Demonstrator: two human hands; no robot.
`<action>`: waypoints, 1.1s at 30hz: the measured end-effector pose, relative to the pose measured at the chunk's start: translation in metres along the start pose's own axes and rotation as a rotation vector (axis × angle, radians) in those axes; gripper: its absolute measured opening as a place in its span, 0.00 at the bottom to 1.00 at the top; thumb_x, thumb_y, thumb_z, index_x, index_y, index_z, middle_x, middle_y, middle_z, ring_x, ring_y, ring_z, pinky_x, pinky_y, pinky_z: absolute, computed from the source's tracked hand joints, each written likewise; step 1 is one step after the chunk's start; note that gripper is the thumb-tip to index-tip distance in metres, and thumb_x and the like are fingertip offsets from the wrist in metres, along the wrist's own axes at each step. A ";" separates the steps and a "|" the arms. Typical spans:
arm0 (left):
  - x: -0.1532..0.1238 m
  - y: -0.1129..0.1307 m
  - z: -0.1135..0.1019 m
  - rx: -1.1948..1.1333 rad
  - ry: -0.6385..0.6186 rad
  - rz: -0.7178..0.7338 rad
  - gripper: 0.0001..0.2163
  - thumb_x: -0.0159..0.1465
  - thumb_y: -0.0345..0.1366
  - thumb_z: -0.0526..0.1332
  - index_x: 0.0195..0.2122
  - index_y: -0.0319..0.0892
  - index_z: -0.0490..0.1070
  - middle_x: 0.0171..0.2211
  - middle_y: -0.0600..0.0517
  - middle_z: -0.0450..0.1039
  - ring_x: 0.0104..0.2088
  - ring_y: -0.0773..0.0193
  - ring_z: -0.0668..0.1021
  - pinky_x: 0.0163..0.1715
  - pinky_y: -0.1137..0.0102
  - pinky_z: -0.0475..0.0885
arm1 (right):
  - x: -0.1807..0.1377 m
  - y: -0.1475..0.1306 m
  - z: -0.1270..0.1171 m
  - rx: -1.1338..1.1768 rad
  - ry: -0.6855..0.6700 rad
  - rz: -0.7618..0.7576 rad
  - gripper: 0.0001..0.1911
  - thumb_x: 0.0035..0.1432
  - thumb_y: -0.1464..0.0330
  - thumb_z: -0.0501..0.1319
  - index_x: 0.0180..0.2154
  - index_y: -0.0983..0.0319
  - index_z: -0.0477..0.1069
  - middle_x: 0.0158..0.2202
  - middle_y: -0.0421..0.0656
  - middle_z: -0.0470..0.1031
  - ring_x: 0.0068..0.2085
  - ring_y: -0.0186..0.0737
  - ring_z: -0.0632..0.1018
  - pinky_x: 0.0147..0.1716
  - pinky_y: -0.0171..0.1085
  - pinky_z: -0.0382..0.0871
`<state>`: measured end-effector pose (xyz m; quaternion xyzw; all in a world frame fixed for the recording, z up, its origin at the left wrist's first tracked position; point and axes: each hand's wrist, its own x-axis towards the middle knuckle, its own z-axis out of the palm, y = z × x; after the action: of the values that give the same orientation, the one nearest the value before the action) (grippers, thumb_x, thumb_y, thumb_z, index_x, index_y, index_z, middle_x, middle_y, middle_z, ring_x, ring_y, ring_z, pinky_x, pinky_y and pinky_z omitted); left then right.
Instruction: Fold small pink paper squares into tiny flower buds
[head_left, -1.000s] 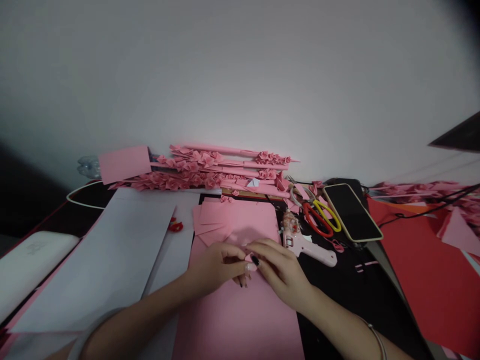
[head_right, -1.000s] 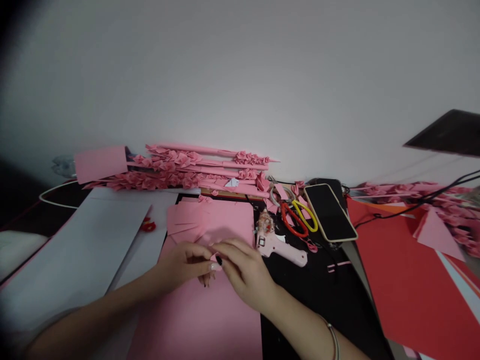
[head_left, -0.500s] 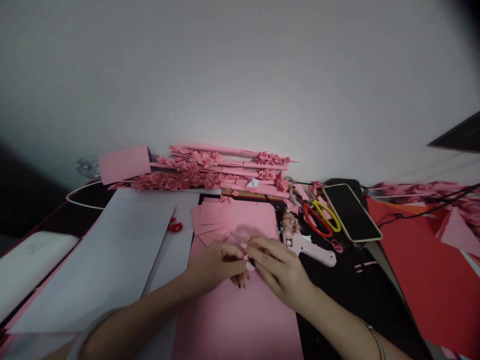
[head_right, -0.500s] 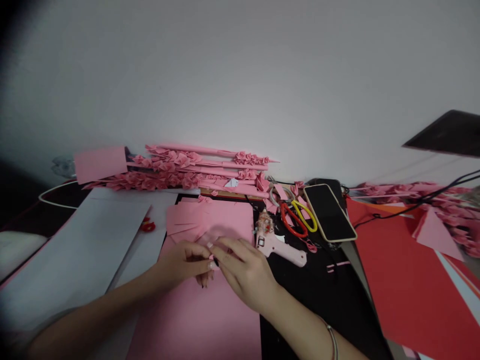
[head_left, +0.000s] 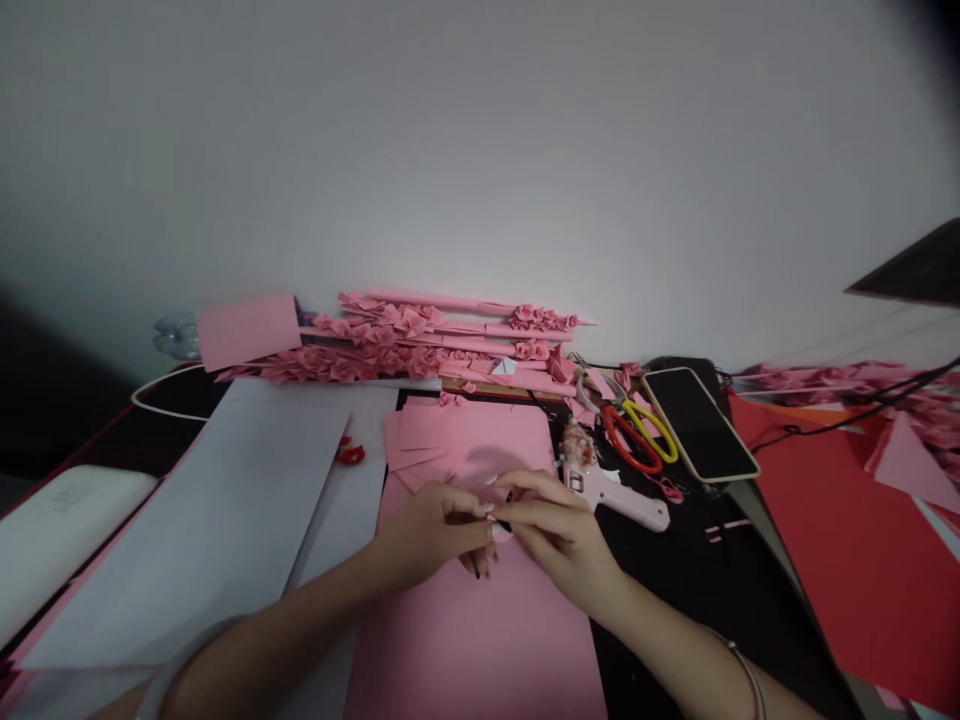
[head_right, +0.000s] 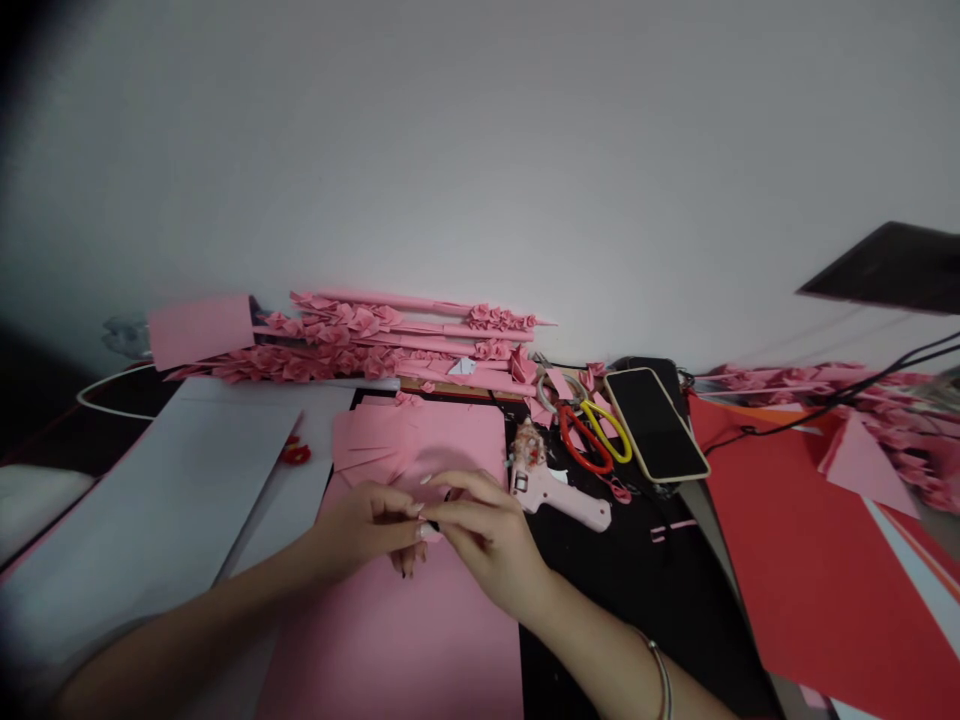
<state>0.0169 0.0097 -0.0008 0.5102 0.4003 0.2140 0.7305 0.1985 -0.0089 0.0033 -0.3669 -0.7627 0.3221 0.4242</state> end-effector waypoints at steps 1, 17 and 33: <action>0.000 0.000 0.000 -0.001 0.002 0.003 0.10 0.54 0.38 0.64 0.20 0.38 0.73 0.17 0.53 0.73 0.19 0.68 0.75 0.24 0.72 0.72 | 0.000 0.000 0.000 0.033 -0.005 0.031 0.13 0.59 0.76 0.57 0.40 0.57 0.77 0.44 0.47 0.73 0.43 0.40 0.75 0.41 0.40 0.71; 0.002 -0.001 -0.004 -0.070 -0.059 -0.034 0.10 0.53 0.40 0.65 0.21 0.37 0.74 0.17 0.55 0.73 0.18 0.70 0.74 0.22 0.75 0.70 | 0.000 -0.004 -0.005 0.204 -0.140 0.118 0.18 0.66 0.60 0.50 0.36 0.63 0.74 0.45 0.50 0.69 0.44 0.43 0.73 0.45 0.40 0.65; 0.002 -0.001 -0.005 -0.067 -0.060 -0.011 0.11 0.55 0.40 0.65 0.24 0.37 0.75 0.18 0.55 0.73 0.20 0.70 0.74 0.24 0.75 0.71 | 0.000 -0.004 -0.007 0.192 -0.128 0.107 0.23 0.67 0.57 0.46 0.34 0.63 0.73 0.44 0.49 0.69 0.44 0.43 0.73 0.46 0.39 0.64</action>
<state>0.0141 0.0133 -0.0036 0.4894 0.3739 0.2078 0.7599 0.2033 -0.0095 0.0096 -0.3431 -0.7333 0.4386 0.3900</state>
